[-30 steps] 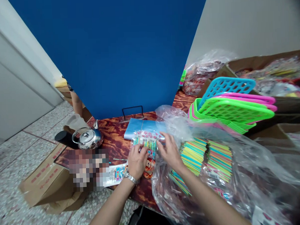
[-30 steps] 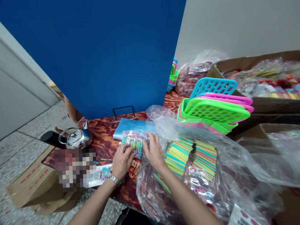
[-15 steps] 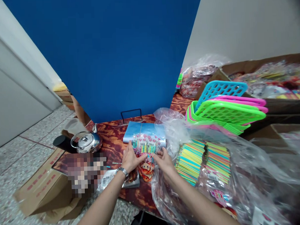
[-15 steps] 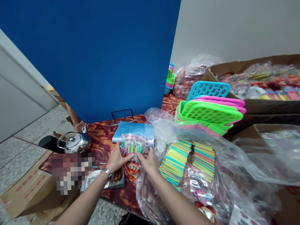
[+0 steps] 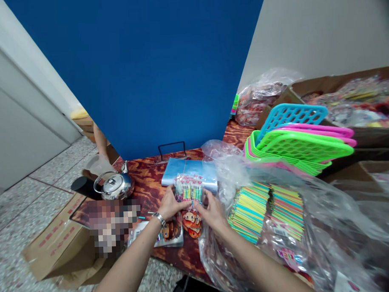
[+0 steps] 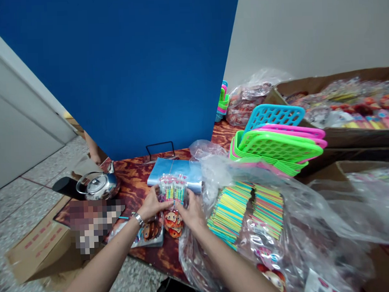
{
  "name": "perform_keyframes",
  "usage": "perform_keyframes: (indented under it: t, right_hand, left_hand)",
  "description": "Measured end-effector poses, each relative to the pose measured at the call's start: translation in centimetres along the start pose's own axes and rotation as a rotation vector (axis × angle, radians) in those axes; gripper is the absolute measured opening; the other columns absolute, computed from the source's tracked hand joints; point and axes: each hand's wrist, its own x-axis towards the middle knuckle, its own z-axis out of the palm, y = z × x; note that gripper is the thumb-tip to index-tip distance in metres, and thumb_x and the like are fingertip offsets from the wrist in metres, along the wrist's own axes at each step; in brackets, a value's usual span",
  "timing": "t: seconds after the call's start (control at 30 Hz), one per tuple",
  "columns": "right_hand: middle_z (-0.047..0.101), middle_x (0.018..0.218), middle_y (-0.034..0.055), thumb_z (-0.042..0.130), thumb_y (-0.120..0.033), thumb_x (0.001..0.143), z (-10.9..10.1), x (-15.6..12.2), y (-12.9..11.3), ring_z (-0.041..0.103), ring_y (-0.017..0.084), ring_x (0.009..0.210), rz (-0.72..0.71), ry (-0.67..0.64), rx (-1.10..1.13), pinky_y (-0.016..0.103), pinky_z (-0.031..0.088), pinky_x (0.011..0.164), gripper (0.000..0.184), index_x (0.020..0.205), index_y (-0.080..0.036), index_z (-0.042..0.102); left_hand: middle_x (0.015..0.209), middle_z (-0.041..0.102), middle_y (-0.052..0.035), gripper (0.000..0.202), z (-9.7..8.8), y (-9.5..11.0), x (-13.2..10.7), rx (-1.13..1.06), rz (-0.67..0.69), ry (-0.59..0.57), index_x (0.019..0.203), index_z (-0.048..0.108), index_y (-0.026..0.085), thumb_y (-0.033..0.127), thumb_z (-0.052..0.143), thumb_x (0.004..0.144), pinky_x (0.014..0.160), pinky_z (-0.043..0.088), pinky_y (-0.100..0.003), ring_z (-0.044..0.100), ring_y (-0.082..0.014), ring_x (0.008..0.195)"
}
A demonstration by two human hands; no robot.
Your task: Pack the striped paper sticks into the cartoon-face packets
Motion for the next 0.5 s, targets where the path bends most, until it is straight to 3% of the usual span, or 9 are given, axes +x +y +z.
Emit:
perform_keyframes:
  t: [0.1,0.23,0.37,0.5]
  right_hand:
    - [0.063,0.106,0.0065,0.059,-0.035,0.072,1.0,0.3,0.1,0.063,0.02,0.089,0.034,-0.073,0.274,0.034,0.05,0.077,0.06,0.124,-0.023,0.032]
    - [0.064,0.105,0.0057,0.061,-0.035,0.07,1.8,0.7,-0.6,0.063,0.02,0.093,0.07,-0.073,0.421,0.034,0.05,0.078,0.067,0.127,-0.024,0.027]
    - [0.058,0.115,0.0079,0.063,-0.037,0.07,1.4,0.4,-1.5,0.06,0.02,0.099,0.022,-0.068,0.476,0.036,0.048,0.083,0.079,0.134,-0.025,0.019]
    - [0.049,0.127,0.0104,0.064,-0.035,0.071,0.2,-0.2,-2.9,0.056,0.021,0.107,-0.049,-0.159,0.576,0.038,0.046,0.088,0.088,0.138,-0.026,0.009]
  left_hand:
    - [0.109,0.057,-0.0171,0.086,-0.1,0.0,0.1,-0.036,-0.025,-0.037,0.117,0.033,0.01,0.04,0.079,0.05,0.089,0.043,-0.044,0.057,-0.0283,0.101]
    - [0.115,0.055,-0.0158,0.078,-0.4,0.4,0.0,-0.141,-0.017,-0.078,0.116,0.033,0.013,0.037,0.077,0.056,0.091,0.043,-0.042,0.056,-0.0258,0.106]
    - [0.123,0.052,-0.0157,0.074,-0.9,1.9,-0.8,-0.283,0.056,-0.13,0.119,0.036,0.014,0.034,0.076,0.06,0.094,0.042,-0.039,0.052,-0.0253,0.111]
    - [0.122,0.053,-0.0134,0.069,-1.9,4.2,-2.0,-0.312,0.161,-0.133,0.118,0.039,0.015,0.03,0.075,0.061,0.094,0.043,-0.041,0.053,-0.0265,0.111]
